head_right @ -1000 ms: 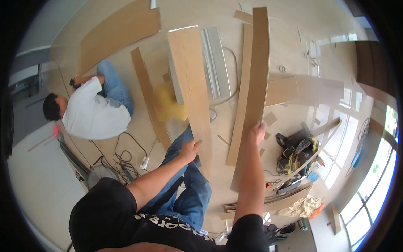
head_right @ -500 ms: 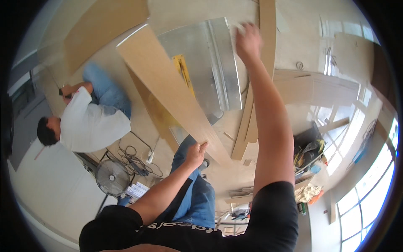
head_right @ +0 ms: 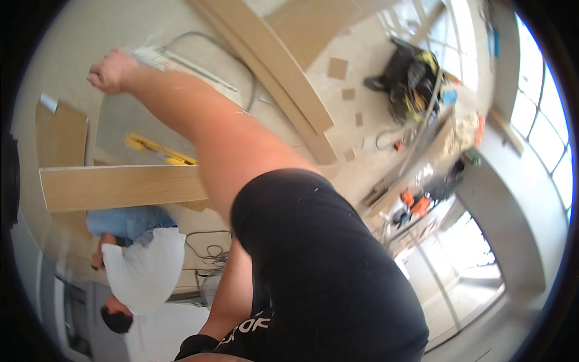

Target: The person feeds a flooring plank through a table saw, then picks up a cut plank and a metal pull bar and walks across the room.

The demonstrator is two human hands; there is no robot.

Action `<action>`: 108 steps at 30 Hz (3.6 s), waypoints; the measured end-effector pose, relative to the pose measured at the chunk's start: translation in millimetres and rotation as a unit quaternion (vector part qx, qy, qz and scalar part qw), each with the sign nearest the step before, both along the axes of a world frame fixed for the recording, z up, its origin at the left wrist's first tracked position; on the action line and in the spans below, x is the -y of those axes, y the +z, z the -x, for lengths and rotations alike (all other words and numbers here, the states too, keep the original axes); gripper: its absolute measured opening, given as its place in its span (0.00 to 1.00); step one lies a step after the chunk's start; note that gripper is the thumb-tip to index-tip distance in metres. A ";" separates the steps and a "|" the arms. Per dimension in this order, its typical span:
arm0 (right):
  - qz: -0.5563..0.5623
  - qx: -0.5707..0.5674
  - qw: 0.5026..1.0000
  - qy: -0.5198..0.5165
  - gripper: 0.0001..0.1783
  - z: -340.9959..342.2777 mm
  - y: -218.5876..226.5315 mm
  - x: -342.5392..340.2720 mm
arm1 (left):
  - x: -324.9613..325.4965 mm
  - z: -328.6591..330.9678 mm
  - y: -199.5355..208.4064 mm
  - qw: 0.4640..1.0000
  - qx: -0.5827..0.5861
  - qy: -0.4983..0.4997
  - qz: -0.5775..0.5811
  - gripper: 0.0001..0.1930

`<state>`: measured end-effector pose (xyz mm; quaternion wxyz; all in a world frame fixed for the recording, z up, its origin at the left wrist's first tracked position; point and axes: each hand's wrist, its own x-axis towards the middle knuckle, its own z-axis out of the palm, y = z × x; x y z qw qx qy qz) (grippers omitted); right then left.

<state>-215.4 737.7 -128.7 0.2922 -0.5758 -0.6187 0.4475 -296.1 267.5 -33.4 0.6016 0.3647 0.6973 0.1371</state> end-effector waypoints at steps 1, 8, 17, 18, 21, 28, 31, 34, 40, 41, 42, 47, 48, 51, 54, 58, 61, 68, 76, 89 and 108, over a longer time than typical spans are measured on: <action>-0.038 -0.046 0.993 -0.099 0.23 -14.0 -0.8 40.4 | -11.1 -10.7 10.0 1.000 -0.015 -0.015 0.010 0.18; 0.195 0.197 0.880 -0.387 0.17 -260.8 0.7 505.6 | 14.7 -5.2 8.8 0.988 0.060 -0.057 0.131 0.26; 0.515 0.458 0.512 -0.512 0.38 -506.5 100.0 960.5 | 28.1 -42.0 12.4 0.964 0.215 0.089 0.128 0.31; 0.509 0.441 0.491 -0.552 0.41 -526.0 89.3 973.2 | 24.1 -57.5 20.6 0.966 0.200 0.111 0.121 0.33; 0.428 0.414 0.545 -0.591 0.44 -569.2 33.5 980.9 | 20.9 -96.1 43.9 0.976 0.147 0.146 0.069 0.40; 0.370 -0.017 0.629 -0.683 0.45 -602.5 -49.6 1046.8 | 65.8 -140.3 58.7 0.905 0.390 0.047 0.163 0.28; 0.301 -0.115 0.671 -0.667 0.36 -569.9 14.2 988.7 | 129.3 -209.7 117.7 0.974 0.204 0.079 0.063 0.37; 0.284 0.076 0.714 -0.635 0.28 -546.9 120.5 1023.9 | 180.3 -259.9 119.4 0.959 0.260 0.039 0.104 0.42; 0.315 0.121 0.738 -0.584 0.25 -461.3 272.3 1191.9 | 263.5 -398.4 188.6 0.915 0.338 -0.074 0.208 0.37; 0.345 0.111 0.741 -0.565 0.21 -450.5 297.5 1220.1 | 272.6 -410.3 190.1 0.902 0.345 -0.098 0.240 0.34; 0.321 0.112 0.744 -0.575 0.24 -430.3 304.1 1261.2 | 286.2 -425.2 185.4 0.884 0.353 -0.126 0.279 0.31; 0.337 0.095 0.737 -0.577 0.20 -320.0 363.5 1345.7 | 376.2 -485.0 192.9 0.918 0.230 -0.145 0.287 0.24; 0.353 0.036 0.729 -0.586 0.20 -298.3 378.6 1348.1 | 381.5 -483.1 181.3 0.898 0.252 -0.174 0.318 0.24; 0.292 -0.183 0.676 -0.651 0.16 -211.6 386.7 1366.8 | 420.5 -506.6 173.3 0.882 0.178 -0.217 0.379 0.25; 0.291 -0.324 0.653 -0.620 0.16 -208.2 445.6 1339.6 | 448.0 -535.7 154.8 0.878 0.129 -0.225 0.402 0.24; 0.336 -0.387 0.605 -0.609 0.18 -213.1 468.4 1322.2 | 454.7 -580.2 105.9 0.840 0.186 -0.222 0.459 0.33; 0.382 -0.413 0.569 -0.600 0.18 -234.0 486.6 1308.1 | 458.6 -616.6 90.3 0.829 0.205 -0.215 0.474 0.31; 0.452 -0.728 0.378 -0.351 0.21 -266.3 478.4 1308.0 | 426.6 -656.7 56.1 0.840 0.125 -0.226 0.477 0.33; 0.516 -0.121 0.709 -0.465 0.22 -637.1 160.4 1305.1 | 441.8 -697.8 134.4 0.914 0.034 -0.151 0.375 0.29; 0.361 -0.340 0.185 -0.848 0.20 -913.1 -189.2 1224.4 | 411.2 -796.8 91.9 0.901 0.029 -0.131 0.413 0.26; 0.010 -0.635 0.494 -0.594 0.26 -655.3 512.1 1234.5 | 396.5 -781.3 196.8 0.878 0.163 -0.248 0.376 0.32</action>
